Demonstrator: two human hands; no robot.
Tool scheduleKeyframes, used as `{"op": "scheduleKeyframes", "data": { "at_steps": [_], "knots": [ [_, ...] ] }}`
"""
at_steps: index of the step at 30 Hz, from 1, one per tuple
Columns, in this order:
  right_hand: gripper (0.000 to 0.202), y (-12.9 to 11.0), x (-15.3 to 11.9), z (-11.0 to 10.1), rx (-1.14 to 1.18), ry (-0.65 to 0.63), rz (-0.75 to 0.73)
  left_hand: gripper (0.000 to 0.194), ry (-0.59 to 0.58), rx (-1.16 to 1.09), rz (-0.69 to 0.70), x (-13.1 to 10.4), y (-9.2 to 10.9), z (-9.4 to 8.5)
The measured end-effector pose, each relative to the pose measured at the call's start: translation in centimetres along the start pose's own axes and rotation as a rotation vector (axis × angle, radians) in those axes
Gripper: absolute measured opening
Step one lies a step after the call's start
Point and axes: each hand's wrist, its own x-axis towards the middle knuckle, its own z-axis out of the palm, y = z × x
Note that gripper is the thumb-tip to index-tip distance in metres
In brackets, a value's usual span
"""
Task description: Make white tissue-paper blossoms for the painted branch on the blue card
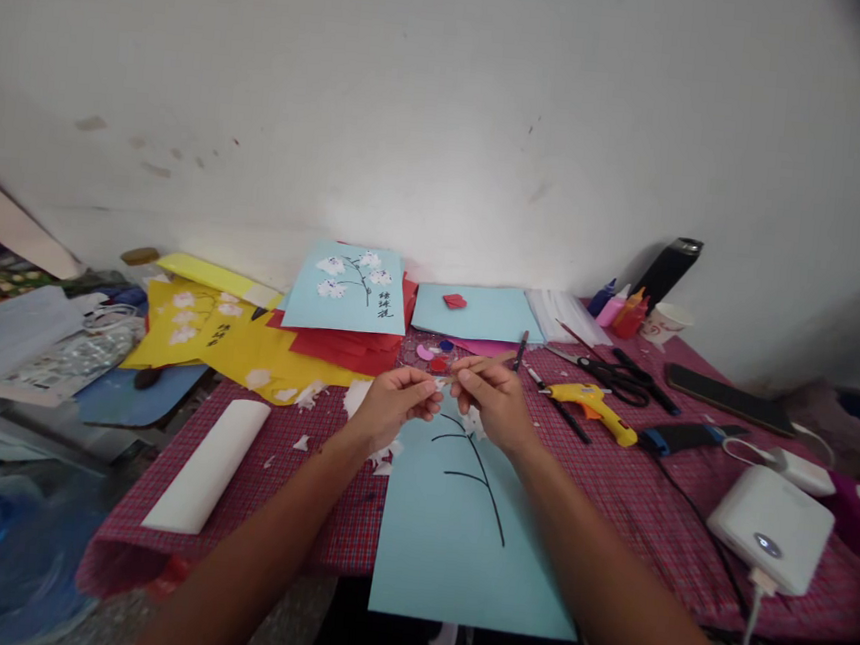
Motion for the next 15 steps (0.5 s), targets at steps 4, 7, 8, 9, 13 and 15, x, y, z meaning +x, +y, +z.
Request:
{"op": "scheduleKeyframes", "data": {
  "at_steps": [4,7,8,9,13,15],
  "knots": [
    [0.023,0.28,0.14,-0.25,0.043,0.006,-0.009,0.031,0.001,-0.015,-0.030,-0.06,0.22,-0.11],
    [0.020,0.35,0.27,-0.21,0.026,0.040,0.009,0.034,0.009,-0.011,-0.036,-0.08,0.31,-0.03],
    [0.020,0.36,0.30,-0.16,0.012,0.048,0.011,0.035,0.008,-0.011,-0.033,-0.09,0.32,0.03],
    [0.020,0.36,0.31,-0.11,-0.004,0.055,0.012,0.036,0.004,-0.010,-0.030,-0.10,0.31,0.09],
    [0.025,0.46,0.32,0.01,-0.033,0.096,0.030,0.036,-0.024,0.037,0.006,-0.17,0.15,0.35],
    [0.026,0.51,0.32,0.01,-0.011,0.111,0.047,0.037,-0.040,0.074,0.028,-0.21,0.03,0.42]
  ]
}}
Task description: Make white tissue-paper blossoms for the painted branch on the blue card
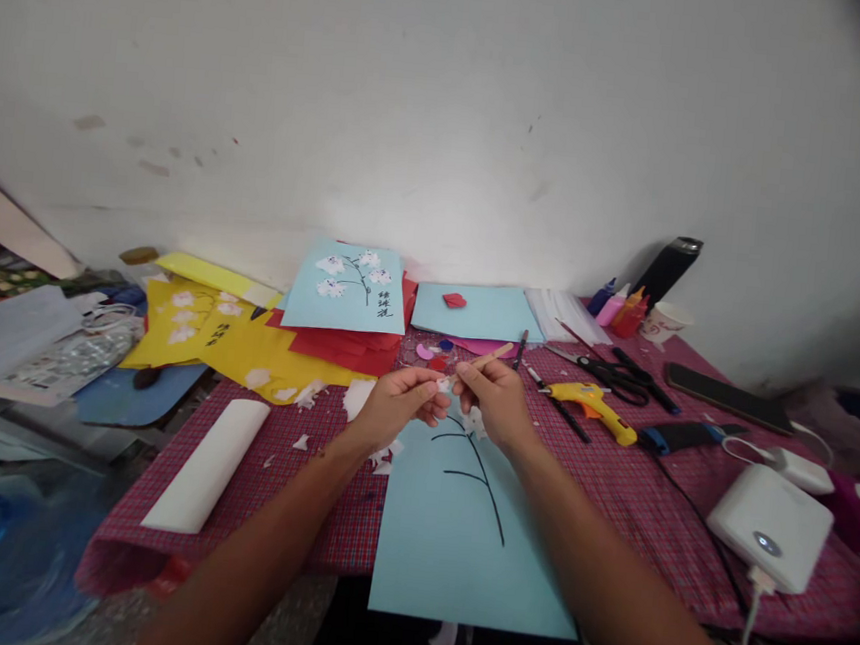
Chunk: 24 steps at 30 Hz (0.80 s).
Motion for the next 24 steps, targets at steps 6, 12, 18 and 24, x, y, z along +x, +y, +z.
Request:
{"op": "scheduleKeyframes", "data": {
  "at_steps": [6,12,18,24],
  "knots": [
    [0.021,-0.24,-0.06,-0.08,0.121,-0.032,0.037,0.047,-0.009,0.038,0.068,-0.18,-0.12,-0.13],
    [0.020,-0.23,0.09,-0.25,0.137,-0.016,0.036,0.046,0.000,0.024,0.044,-0.05,-0.16,-0.20],
    [0.019,-0.11,0.25,-0.38,0.125,0.019,0.036,0.044,-0.035,-0.049,0.029,0.02,0.13,-0.17],
    [0.019,-0.43,0.08,-0.18,0.110,-0.001,0.040,0.045,-0.022,0.018,0.057,-0.01,0.04,-0.32]
  ]
}}
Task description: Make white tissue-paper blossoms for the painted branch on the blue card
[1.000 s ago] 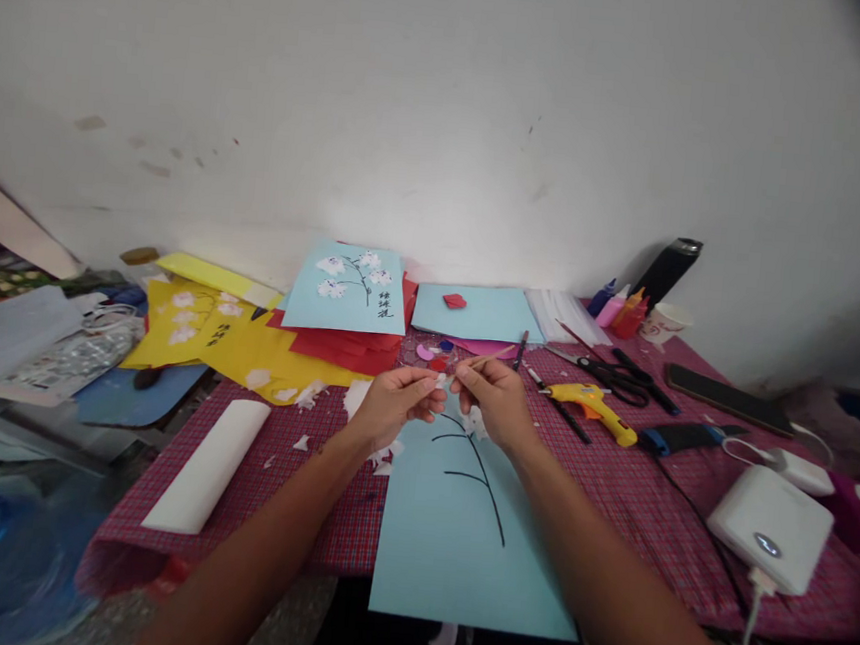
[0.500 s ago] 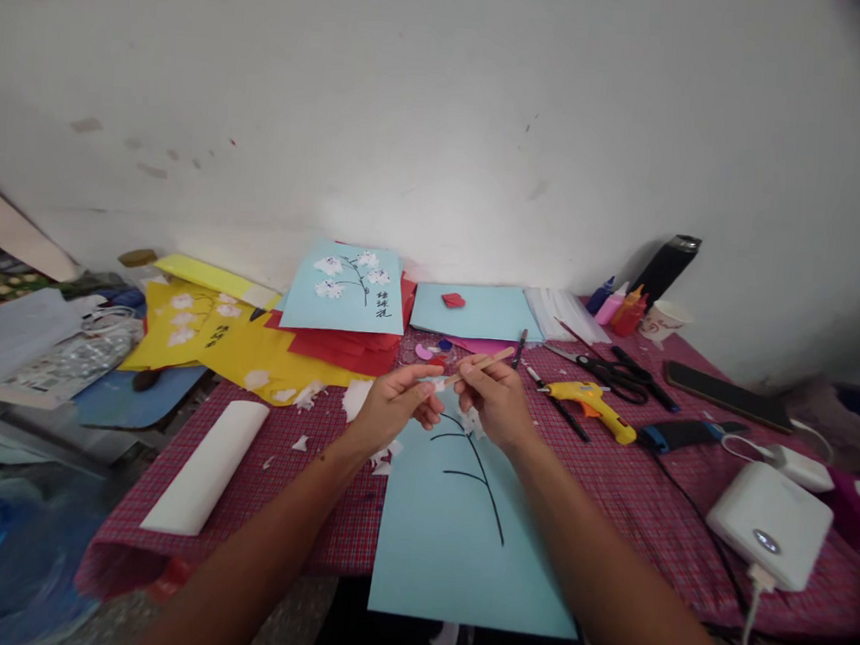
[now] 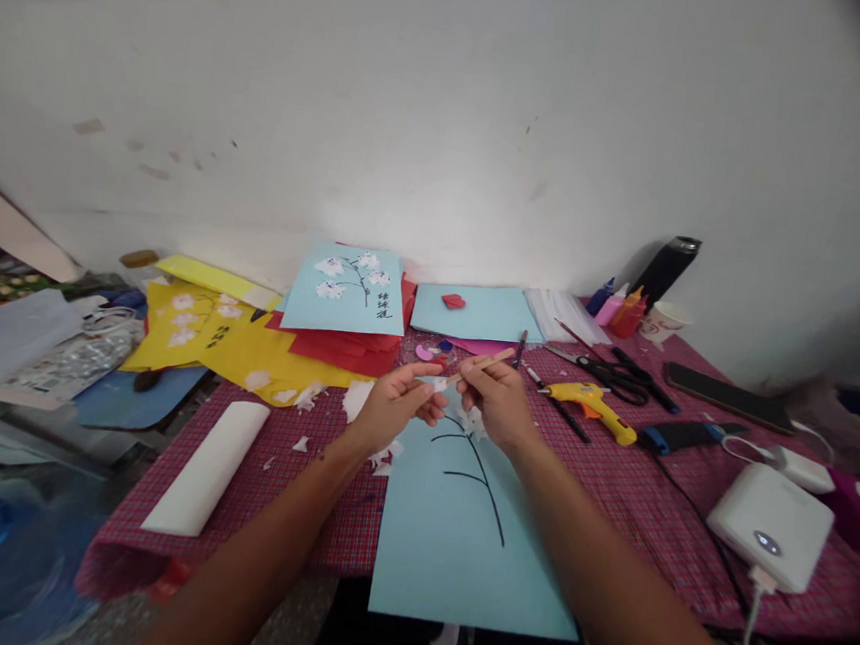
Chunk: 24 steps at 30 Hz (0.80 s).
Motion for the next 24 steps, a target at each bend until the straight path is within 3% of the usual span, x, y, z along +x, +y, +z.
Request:
{"op": "scheduleKeyframes", "data": {
  "at_steps": [11,24],
  "knots": [
    [0.024,0.11,0.09,0.02,0.012,0.029,0.001,0.039,0.016,0.019,-0.013,-0.06,-0.01,0.28],
    [0.022,0.21,0.55,-0.48,-0.002,0.149,-0.068,0.041,0.018,0.028,-0.022,-0.12,0.22,0.38]
  ]
}}
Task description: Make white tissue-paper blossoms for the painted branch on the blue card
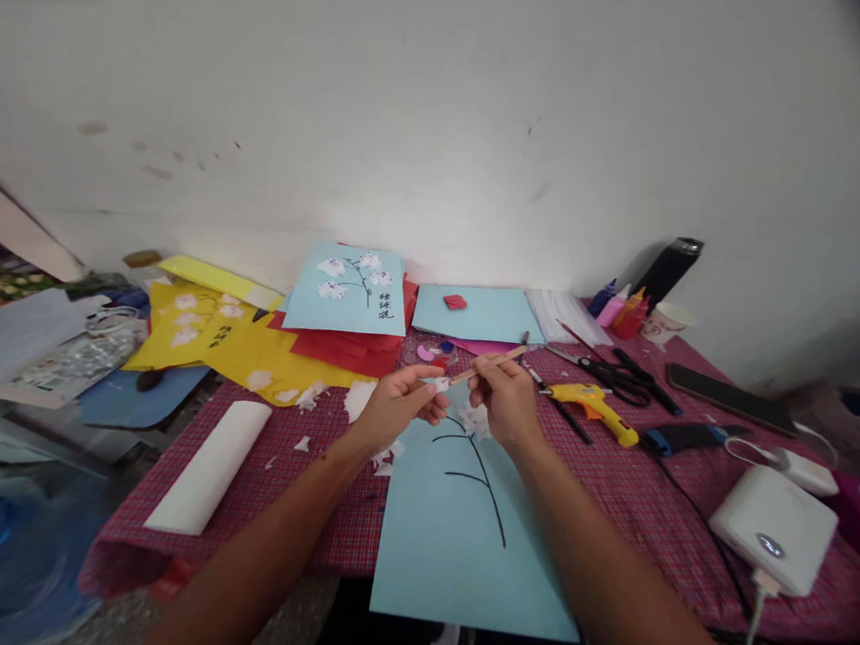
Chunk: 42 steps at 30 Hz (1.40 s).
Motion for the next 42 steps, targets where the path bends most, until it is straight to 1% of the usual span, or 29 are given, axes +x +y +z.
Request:
{"op": "scheduleKeyframes", "data": {
  "at_steps": [4,6,8,11,14,16,19,22,25,28,30,33,35,36,38,40,42],
  "knots": [
    [0.020,-0.4,0.6,-0.5,0.063,0.123,-0.025,0.040,0.013,0.015,0.013,0.2,0.0,0.0],
    [0.019,-0.6,0.8,-0.8,0.081,0.164,-0.026,0.040,0.037,0.058,0.053,0.0,0.4,0.0],
    [0.018,-0.8,0.9,-0.9,0.081,0.175,-0.026,0.042,0.069,0.139,0.117,-0.6,1.2,-0.2],
    [0.016,-0.8,0.8,-0.8,0.082,0.154,-0.019,0.043,0.109,0.331,0.191,-2.5,2.7,-1.2],
    [0.016,-0.5,0.6,-0.5,0.083,0.115,-0.011,0.042,0.147,0.648,0.226,-5.3,3.6,-2.7],
    [0.018,-0.2,0.4,-0.3,0.057,0.087,-0.009,0.043,0.186,0.874,0.238,-7.2,3.4,-3.7],
    [0.020,0.1,0.2,-0.1,0.013,0.051,-0.010,0.046,0.138,1.115,0.192,-9.3,2.5,-4.6],
    [0.021,0.2,0.2,0.0,0.003,0.038,-0.018,0.046,0.113,1.321,0.209,-10.5,1.4,-4.8],
    [0.021,0.2,0.2,-0.1,-0.001,0.037,-0.013,0.044,0.107,1.444,0.212,-10.8,0.6,-4.6],
    [0.021,0.3,0.2,-0.3,-0.001,0.031,-0.001,0.039,0.093,1.510,0.255,-11.1,0.2,-4.4],
    [0.022,0.4,0.2,-0.3,-0.007,0.031,-0.005,0.036,0.035,1.517,0.309,-11.5,0.1,-4.2],
    [0.022,0.5,0.2,-0.2,-0.017,0.027,-0.022,0.031,-0.076,1.466,0.370,-12.3,0.4,-3.6],
    [0.023,0.5,0.1,-0.2,-0.019,0.022,-0.027,0.027,-0.114,1.399,0.393,-12.8,0.8,-3.4],
    [0.023,0.5,0.0,-0.1,-0.019,0.021,-0.027,0.026,-0.113,1.358,0.401,-13.0,0.9,-3.5],
    [0.023,0.5,0.0,-0.1,-0.017,0.019,-0.024,0.024,-0.069,1.280,0.405,-12.8,1.2,-4.0],
    [0.022,0.4,-0.1,-0.1,-0.013,0.016,-0.023,0.024,0.028,1.228,0.390,-12.0,1.3,-5.2],
    [0.022,0.3,-0.1,-0.1,-0.010,0.013,-0.025,0.024,0.167,1.214,0.378,-10.4,1.2,-6.7]
  ]
}}
